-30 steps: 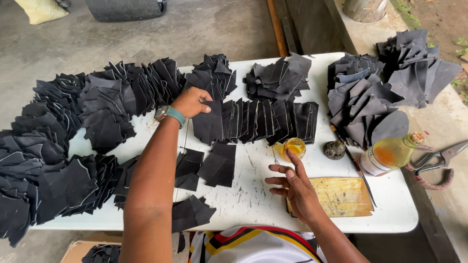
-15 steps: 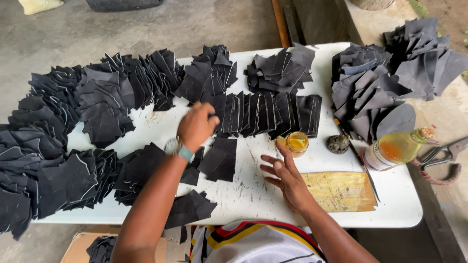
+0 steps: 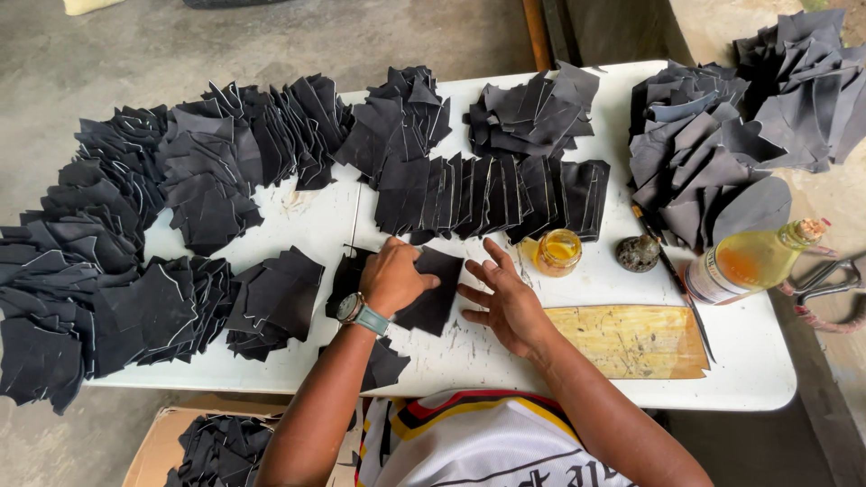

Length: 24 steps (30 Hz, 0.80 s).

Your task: The person repeatedly picks up small black fabric pieces, applies a yellow adhesive from a small jar using a wooden stick, and presses the edges together. The person then places the glued pieces onto a growing stack on the table.

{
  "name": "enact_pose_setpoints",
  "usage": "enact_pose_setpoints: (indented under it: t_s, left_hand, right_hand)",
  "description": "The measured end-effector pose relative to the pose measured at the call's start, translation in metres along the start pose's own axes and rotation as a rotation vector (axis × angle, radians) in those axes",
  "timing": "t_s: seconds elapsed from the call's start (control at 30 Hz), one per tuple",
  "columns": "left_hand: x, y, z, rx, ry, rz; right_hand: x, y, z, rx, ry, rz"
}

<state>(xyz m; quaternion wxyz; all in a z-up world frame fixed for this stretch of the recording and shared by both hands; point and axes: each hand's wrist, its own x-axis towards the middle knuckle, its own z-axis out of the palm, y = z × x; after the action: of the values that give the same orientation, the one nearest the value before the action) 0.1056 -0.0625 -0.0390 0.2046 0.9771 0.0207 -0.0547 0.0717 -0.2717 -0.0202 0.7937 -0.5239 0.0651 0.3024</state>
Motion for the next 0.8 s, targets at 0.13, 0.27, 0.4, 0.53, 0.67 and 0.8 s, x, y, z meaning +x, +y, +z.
enact_pose_setpoints:
  t_s: [0.13,0.27,0.4,0.53,0.67,0.8]
  left_hand:
    - [-0.006,-0.003,0.011,-0.240,0.034,0.143]
    - [0.005,-0.035,-0.006,-0.559,0.008,0.097]
    - [0.052,-0.079,-0.033,-0.929,0.182,0.172]
    - [0.112,-0.101,-0.036,-0.721,0.345,0.218]
    - [0.159,-0.097,-0.011,-0.575,0.352,0.149]
    - [0.166,-0.084,-0.002,-0.484,0.273,-0.032]
  right_hand:
    - [-0.007,-0.007,0.006,-0.009,-0.006,-0.016]
    - [-0.011,-0.010,0.005,-0.017,-0.002,-0.014]
    - [0.000,-0.016,0.010,-0.063,-0.074,-0.124]
    - [0.031,-0.030,0.023,-0.077,-0.150,-0.253]
    - [0.069,-0.032,0.030,-0.136,-0.110,-0.209]
    - [0.098,-0.031,0.032,-0.196,-0.075,-0.167]
